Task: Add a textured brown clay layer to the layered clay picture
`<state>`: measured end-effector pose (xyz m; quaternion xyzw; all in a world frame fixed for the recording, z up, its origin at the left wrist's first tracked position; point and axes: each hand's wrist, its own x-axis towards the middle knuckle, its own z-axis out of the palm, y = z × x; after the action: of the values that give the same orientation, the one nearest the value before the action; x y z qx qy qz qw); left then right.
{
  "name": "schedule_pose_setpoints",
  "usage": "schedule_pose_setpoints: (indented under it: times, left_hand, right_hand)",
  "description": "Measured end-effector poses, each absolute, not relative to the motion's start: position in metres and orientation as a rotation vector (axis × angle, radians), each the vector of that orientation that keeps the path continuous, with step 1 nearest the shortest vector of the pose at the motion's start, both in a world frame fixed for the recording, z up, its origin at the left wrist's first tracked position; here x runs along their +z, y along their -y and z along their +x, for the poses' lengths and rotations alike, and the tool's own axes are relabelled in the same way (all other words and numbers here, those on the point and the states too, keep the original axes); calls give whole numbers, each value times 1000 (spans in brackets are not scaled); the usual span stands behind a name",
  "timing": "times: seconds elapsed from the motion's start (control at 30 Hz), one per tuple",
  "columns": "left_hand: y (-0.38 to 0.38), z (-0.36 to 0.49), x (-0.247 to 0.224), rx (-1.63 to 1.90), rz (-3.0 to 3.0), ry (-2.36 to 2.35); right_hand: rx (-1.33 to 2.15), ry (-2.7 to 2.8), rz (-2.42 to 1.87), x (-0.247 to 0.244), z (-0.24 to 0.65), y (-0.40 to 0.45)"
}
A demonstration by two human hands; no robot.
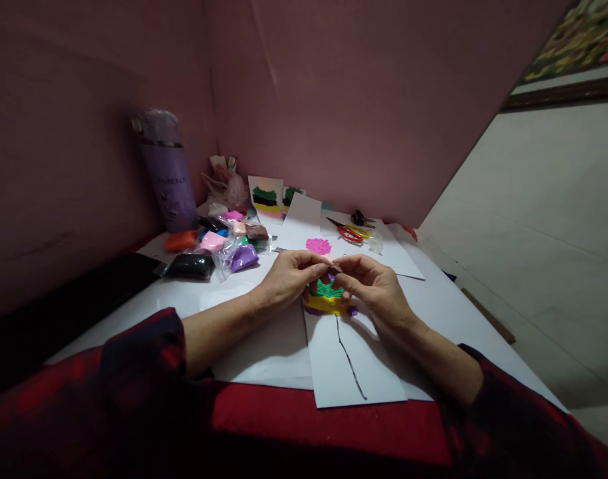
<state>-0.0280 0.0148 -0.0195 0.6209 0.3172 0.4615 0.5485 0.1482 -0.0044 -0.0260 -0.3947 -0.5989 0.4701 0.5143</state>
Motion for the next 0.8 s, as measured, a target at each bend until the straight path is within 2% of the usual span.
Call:
schedule_pose_setpoints:
  times: [0.17, 0.8]
  left_hand:
    - [-16, -26, -22, 1157, 1324, -761]
    - [-15, -23, -21, 1057, 1380, -762]
  right_hand:
    - [1109, 1456, -941, -25, 147, 6]
    - [936, 1578, -931, -29, 146, 9]
